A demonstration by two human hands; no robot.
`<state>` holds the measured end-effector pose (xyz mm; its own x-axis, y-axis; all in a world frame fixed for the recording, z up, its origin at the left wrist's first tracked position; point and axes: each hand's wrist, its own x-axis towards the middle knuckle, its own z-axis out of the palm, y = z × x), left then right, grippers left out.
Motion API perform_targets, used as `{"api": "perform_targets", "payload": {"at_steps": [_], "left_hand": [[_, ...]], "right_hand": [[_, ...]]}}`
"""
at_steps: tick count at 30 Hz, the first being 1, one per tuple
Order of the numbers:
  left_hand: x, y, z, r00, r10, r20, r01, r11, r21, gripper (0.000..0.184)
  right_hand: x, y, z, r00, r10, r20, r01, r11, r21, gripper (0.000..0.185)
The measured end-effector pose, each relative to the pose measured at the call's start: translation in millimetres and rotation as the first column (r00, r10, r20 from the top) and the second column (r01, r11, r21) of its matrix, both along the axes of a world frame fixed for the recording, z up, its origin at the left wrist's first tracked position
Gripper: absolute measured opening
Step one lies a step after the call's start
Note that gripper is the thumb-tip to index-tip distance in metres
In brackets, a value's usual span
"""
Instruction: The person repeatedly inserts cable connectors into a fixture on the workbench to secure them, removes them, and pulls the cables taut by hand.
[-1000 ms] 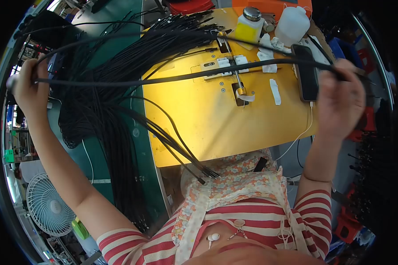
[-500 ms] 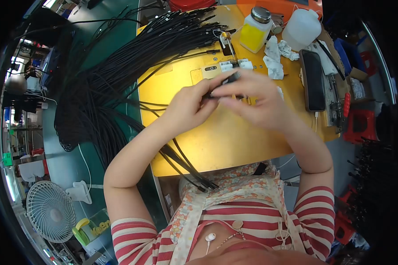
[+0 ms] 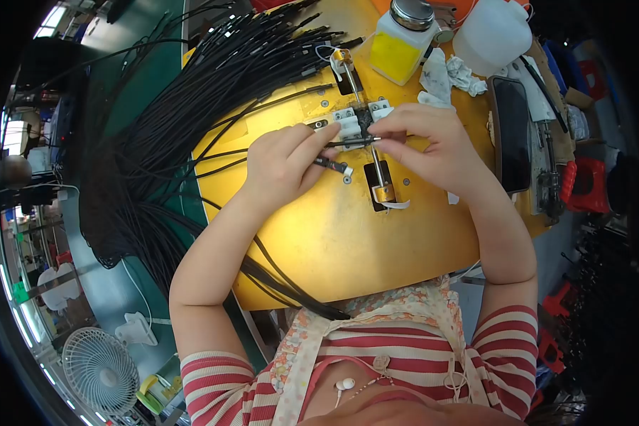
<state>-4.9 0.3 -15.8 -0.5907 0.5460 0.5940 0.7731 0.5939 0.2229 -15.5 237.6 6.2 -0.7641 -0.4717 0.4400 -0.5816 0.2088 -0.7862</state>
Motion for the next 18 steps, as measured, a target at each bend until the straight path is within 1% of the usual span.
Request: {"api": "perform_targets", "payload": {"at_steps": [1, 2, 5, 6, 11, 15, 18], "left_hand": [[-1, 1, -2, 0.999, -0.044, -0.013, 0.044, 0.998, 0.038, 0.027], [1, 0, -4, 0.997, -0.071, 0.008, 0.071, 0.997, 0.024, 0.024], [4, -1, -8, 0.994, -0.105, -0.02, 0.106, 0.992, 0.072, 0.023], [7, 0, -5, 0.994, -0.102, -0.047, 0.106, 0.991, 0.08, 0.022], [6, -1, -5, 0.994, -0.092, -0.052, 0.097, 0.989, 0.107, 0.021], [7, 0, -4, 0.995, -0.076, -0.063, 0.083, 0.989, 0.12, 0.023], [9, 2, -3, 0.99, -0.11, -0.092, 0.119, 0.988, 0.102, 0.023]], "right_hand": [[0, 0, -2, 1.0, 0.025, -0.002, -0.025, 1.0, 0.005, 0.012], [0, -1, -3, 0.999, 0.052, -0.004, -0.052, 0.999, 0.012, 0.012], [1, -3, -2, 0.997, 0.072, -0.016, -0.072, 0.997, -0.013, 0.01], [3, -4, 0, 0.996, 0.086, -0.027, -0.086, 0.996, -0.009, 0.012], [7, -9, 5, 0.992, 0.112, -0.062, -0.112, 0.994, 0.01, 0.018], [9, -11, 5, 0.994, 0.105, -0.037, -0.106, 0.994, -0.011, 0.015], [9, -13, -1, 0.992, 0.114, -0.056, -0.115, 0.993, -0.014, 0.015]]}}
